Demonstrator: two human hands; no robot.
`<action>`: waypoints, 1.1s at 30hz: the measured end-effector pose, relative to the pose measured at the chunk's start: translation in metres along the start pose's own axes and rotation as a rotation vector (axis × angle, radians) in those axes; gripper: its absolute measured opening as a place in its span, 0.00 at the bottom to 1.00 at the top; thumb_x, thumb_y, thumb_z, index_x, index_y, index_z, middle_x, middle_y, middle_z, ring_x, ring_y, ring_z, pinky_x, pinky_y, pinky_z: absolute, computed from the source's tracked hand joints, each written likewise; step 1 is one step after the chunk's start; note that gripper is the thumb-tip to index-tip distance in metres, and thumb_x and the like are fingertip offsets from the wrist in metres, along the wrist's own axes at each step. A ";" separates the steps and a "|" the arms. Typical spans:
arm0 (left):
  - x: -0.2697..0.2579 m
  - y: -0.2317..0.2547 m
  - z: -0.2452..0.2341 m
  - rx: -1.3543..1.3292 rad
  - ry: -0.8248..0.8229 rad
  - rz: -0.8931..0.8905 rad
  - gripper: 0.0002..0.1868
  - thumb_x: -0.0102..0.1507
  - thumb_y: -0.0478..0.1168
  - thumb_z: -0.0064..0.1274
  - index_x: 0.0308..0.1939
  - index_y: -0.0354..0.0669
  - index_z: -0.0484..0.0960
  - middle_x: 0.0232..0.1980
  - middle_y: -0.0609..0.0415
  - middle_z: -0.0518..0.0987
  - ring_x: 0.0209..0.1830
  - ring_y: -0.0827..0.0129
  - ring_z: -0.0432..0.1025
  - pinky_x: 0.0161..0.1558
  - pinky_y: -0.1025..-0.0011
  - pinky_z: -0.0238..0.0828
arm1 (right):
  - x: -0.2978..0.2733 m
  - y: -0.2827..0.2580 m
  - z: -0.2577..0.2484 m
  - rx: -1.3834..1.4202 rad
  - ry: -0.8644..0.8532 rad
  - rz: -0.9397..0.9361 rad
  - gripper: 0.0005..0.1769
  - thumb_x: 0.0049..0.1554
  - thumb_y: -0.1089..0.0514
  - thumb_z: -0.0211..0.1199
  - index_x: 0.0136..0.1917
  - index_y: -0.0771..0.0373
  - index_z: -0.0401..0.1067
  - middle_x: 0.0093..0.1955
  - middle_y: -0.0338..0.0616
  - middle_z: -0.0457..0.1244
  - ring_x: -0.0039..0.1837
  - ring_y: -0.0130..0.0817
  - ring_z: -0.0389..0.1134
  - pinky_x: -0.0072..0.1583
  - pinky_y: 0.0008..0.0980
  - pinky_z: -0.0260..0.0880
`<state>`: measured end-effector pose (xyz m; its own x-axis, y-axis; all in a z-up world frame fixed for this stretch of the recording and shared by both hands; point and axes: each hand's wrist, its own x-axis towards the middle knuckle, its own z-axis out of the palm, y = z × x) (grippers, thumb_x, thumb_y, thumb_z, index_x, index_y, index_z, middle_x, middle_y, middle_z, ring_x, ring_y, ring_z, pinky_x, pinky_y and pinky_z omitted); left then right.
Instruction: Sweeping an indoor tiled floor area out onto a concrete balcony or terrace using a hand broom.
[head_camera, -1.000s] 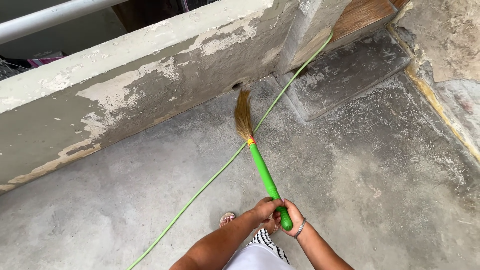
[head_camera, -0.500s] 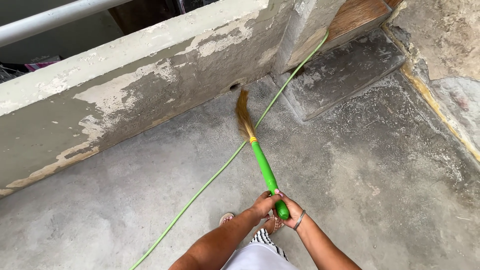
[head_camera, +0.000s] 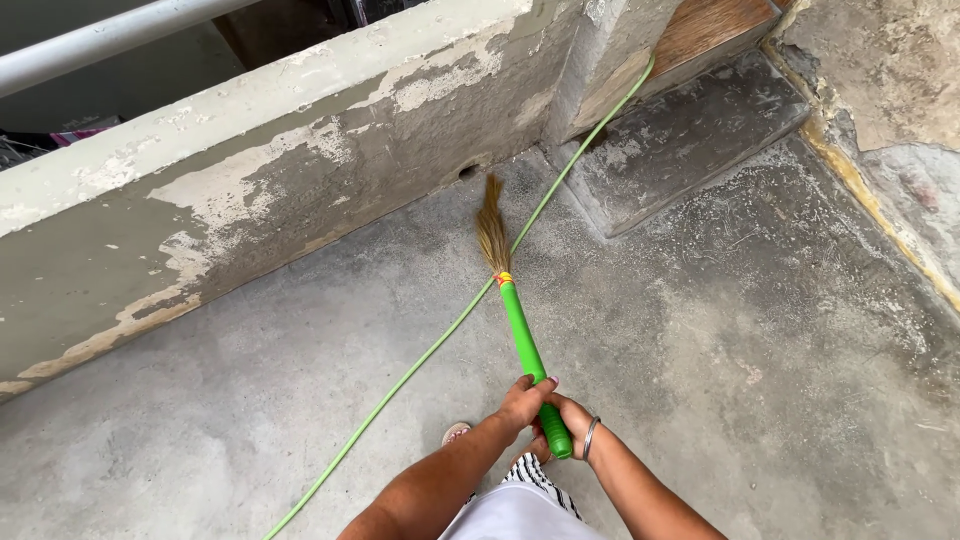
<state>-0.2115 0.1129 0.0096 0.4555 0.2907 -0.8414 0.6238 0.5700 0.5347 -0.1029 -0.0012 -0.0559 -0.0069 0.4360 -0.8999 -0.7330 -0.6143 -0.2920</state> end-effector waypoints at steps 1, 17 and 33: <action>-0.002 0.000 -0.002 0.008 0.007 -0.044 0.50 0.59 0.64 0.54 0.78 0.45 0.57 0.71 0.39 0.72 0.73 0.51 0.65 0.71 0.57 0.59 | -0.008 -0.003 0.004 0.042 -0.008 0.058 0.24 0.62 0.42 0.48 0.46 0.65 0.71 0.32 0.49 0.63 0.30 0.38 0.65 0.32 0.36 0.68; -0.009 -0.013 -0.029 -0.111 -0.044 -0.089 0.48 0.61 0.62 0.53 0.78 0.46 0.54 0.59 0.36 0.79 0.47 0.52 0.76 0.43 0.58 0.73 | 0.010 0.015 0.057 -0.247 0.252 -0.359 0.15 0.56 0.58 0.62 0.53 0.64 0.62 0.33 0.51 0.65 0.28 0.39 0.66 0.28 0.39 0.66; 0.017 -0.011 -0.050 -0.210 -0.006 -0.090 0.50 0.59 0.66 0.55 0.80 0.53 0.55 0.74 0.51 0.67 0.73 0.60 0.62 0.63 0.58 0.70 | 0.086 -0.063 0.042 -0.190 0.269 -0.160 0.20 0.55 0.49 0.67 0.45 0.70 0.70 0.33 0.51 0.64 0.29 0.39 0.66 0.31 0.38 0.69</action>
<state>-0.2423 0.1498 -0.0142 0.4081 0.2270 -0.8843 0.5166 0.7412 0.4286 -0.0856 0.1029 -0.1016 0.2957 0.3635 -0.8834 -0.5707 -0.6744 -0.4685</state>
